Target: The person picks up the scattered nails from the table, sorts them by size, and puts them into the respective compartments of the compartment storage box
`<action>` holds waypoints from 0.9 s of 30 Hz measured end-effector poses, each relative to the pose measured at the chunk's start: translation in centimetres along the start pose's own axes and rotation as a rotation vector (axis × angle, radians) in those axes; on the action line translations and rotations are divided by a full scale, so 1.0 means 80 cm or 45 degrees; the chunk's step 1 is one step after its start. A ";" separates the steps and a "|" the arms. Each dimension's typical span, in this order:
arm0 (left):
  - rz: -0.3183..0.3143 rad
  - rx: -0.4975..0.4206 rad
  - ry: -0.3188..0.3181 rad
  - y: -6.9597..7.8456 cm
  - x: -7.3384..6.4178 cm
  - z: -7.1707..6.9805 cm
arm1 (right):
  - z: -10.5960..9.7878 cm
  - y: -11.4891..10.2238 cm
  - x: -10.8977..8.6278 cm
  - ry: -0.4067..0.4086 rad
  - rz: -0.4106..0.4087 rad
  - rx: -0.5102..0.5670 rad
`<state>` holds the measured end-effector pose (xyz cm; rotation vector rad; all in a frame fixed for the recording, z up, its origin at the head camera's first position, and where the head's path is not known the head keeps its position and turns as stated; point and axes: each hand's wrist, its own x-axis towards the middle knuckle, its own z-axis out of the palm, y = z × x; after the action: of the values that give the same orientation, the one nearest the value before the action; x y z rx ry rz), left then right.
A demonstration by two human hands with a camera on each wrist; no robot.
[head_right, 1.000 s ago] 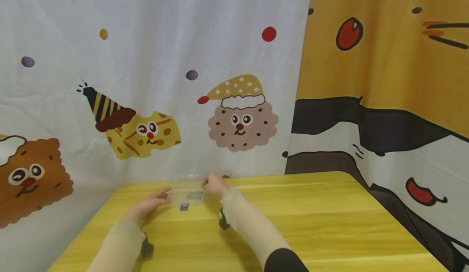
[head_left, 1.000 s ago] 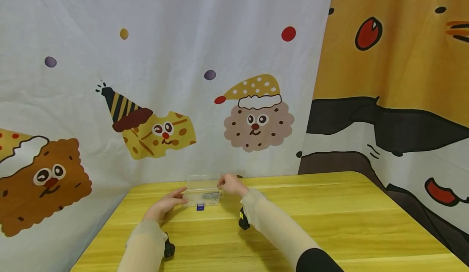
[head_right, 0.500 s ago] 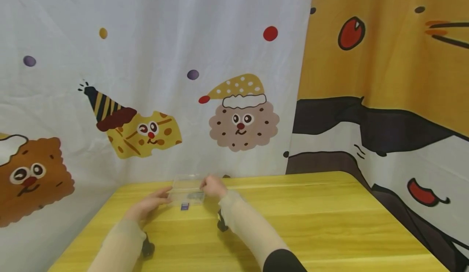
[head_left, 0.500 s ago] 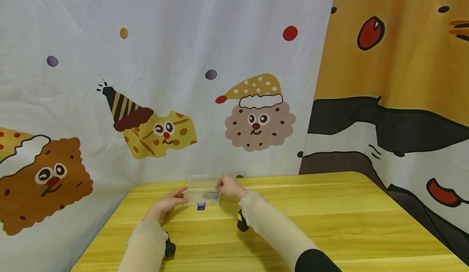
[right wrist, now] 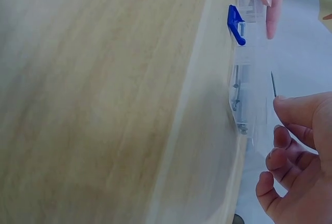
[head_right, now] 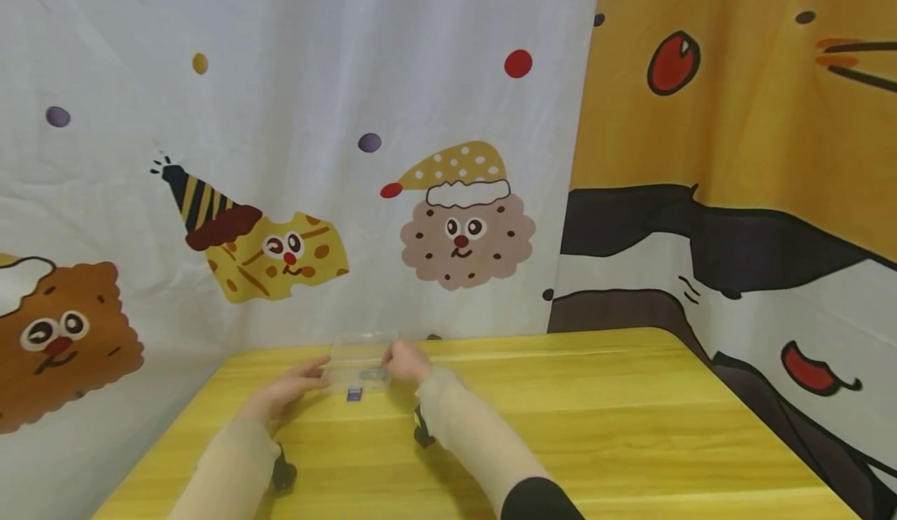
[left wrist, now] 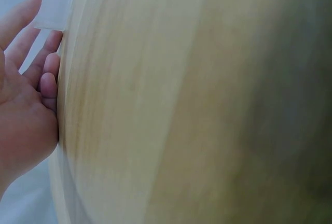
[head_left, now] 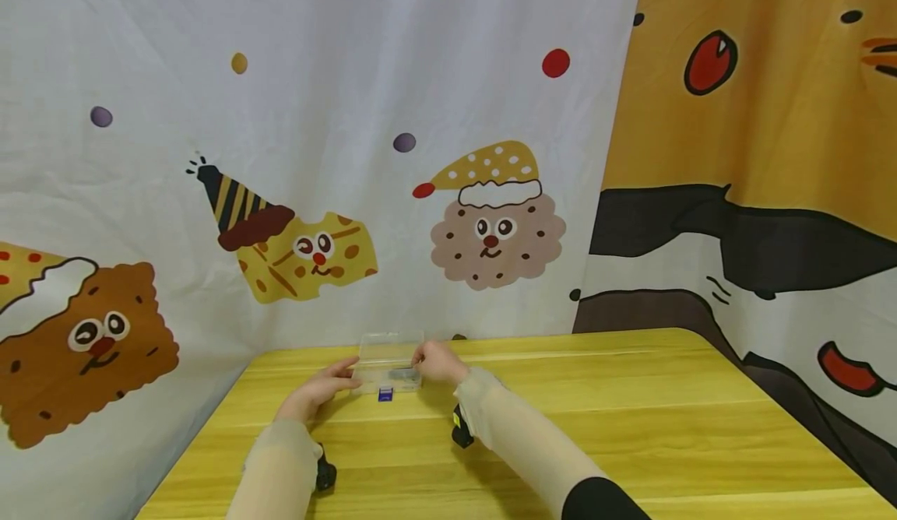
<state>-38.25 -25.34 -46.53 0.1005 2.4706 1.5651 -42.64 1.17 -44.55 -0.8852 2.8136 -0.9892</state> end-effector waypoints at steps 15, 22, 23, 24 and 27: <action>-0.012 -0.015 0.012 0.002 0.000 0.001 | 0.008 -0.003 0.000 0.017 0.070 -0.006; -0.009 -0.005 0.007 0.002 -0.002 0.001 | 0.013 0.001 -0.001 0.026 0.038 0.033; -0.009 -0.004 0.008 0.002 -0.002 0.002 | 0.013 0.002 -0.001 0.026 0.039 0.035; -0.008 -0.006 0.010 0.002 -0.002 0.002 | 0.014 0.003 -0.001 0.027 0.036 0.041; -0.004 -0.011 0.017 0.002 -0.002 0.002 | 0.013 0.003 -0.002 0.023 0.033 0.047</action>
<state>-38.06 -25.16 -46.43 0.0853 2.4727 1.5800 -42.41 0.81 -45.57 -0.8379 2.8045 -1.0474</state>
